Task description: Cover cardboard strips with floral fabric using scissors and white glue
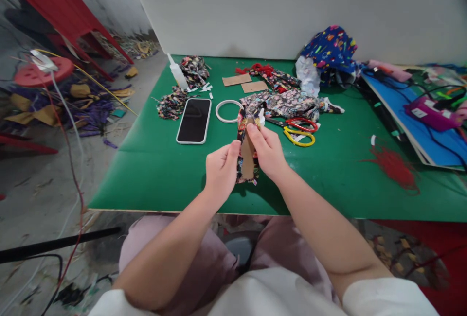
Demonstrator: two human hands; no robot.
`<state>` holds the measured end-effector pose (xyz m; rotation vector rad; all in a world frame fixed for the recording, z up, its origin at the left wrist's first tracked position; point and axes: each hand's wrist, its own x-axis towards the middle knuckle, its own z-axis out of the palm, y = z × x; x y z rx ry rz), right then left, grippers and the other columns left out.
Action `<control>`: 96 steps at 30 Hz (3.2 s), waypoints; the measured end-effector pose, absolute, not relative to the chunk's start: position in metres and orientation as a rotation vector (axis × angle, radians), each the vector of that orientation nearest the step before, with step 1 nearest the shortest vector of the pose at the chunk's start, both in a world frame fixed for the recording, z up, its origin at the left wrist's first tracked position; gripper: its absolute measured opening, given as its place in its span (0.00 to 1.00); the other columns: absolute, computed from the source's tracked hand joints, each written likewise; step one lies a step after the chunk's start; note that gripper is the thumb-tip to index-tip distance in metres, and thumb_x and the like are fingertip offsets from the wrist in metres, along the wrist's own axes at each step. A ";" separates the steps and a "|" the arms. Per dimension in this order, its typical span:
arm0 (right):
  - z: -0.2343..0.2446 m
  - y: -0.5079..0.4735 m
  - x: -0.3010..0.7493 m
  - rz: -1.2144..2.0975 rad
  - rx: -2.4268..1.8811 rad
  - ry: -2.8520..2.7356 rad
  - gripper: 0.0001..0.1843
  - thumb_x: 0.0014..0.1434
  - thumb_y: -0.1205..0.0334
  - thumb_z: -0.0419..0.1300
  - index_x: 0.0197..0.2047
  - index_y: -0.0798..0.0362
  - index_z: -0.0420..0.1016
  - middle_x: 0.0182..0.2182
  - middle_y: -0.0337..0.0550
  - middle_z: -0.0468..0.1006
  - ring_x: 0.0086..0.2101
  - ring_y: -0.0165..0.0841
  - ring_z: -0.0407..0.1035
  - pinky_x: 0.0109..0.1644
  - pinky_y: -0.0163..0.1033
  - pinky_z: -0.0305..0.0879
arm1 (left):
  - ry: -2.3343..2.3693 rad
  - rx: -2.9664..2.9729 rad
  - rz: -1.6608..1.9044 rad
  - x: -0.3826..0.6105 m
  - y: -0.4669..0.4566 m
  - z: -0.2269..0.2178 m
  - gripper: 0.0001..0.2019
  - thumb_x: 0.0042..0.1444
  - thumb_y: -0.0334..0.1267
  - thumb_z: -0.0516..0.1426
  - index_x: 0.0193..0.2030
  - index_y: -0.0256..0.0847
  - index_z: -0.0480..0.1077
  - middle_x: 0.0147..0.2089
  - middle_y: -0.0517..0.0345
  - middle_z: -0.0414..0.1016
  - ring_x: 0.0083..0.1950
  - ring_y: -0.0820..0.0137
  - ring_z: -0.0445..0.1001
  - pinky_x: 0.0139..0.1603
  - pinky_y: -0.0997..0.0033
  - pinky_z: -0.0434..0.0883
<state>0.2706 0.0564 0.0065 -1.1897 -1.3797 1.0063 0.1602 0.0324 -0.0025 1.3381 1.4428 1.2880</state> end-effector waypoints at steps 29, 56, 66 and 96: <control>0.001 0.050 0.263 1.130 -1.091 -1.576 0.20 0.58 0.47 0.47 0.21 0.53 0.58 0.16 0.33 0.60 0.18 0.22 0.56 0.20 0.30 0.52 | 1.595 1.569 1.325 0.149 0.040 0.008 0.23 0.58 0.49 0.45 0.16 0.38 0.51 0.15 0.65 0.51 0.18 0.79 0.50 0.18 0.76 0.49; -0.006 0.062 0.267 0.875 -1.258 -1.282 0.23 0.59 0.47 0.42 0.20 0.52 0.59 0.15 0.33 0.61 0.17 0.23 0.56 0.21 0.30 0.51 | 1.394 1.199 1.284 0.158 0.040 -0.004 0.25 0.55 0.55 0.46 0.17 0.37 0.62 0.15 0.64 0.58 0.16 0.79 0.56 0.16 0.78 0.53; -0.005 0.068 0.277 0.865 -1.263 -1.156 0.24 0.57 0.44 0.44 0.18 0.52 0.55 0.14 0.33 0.58 0.16 0.24 0.54 0.19 0.31 0.51 | 1.288 1.258 1.113 0.164 0.032 -0.003 0.22 0.52 0.53 0.51 0.18 0.37 0.63 0.14 0.65 0.59 0.14 0.79 0.58 0.12 0.79 0.54; 0.002 0.055 0.267 0.700 -1.348 -1.398 0.25 0.59 0.48 0.43 0.17 0.53 0.59 0.15 0.36 0.62 0.18 0.24 0.54 0.22 0.32 0.47 | 1.338 1.106 1.226 0.158 0.035 -0.006 0.26 0.53 0.59 0.44 0.22 0.38 0.64 0.12 0.63 0.63 0.12 0.76 0.63 0.11 0.78 0.60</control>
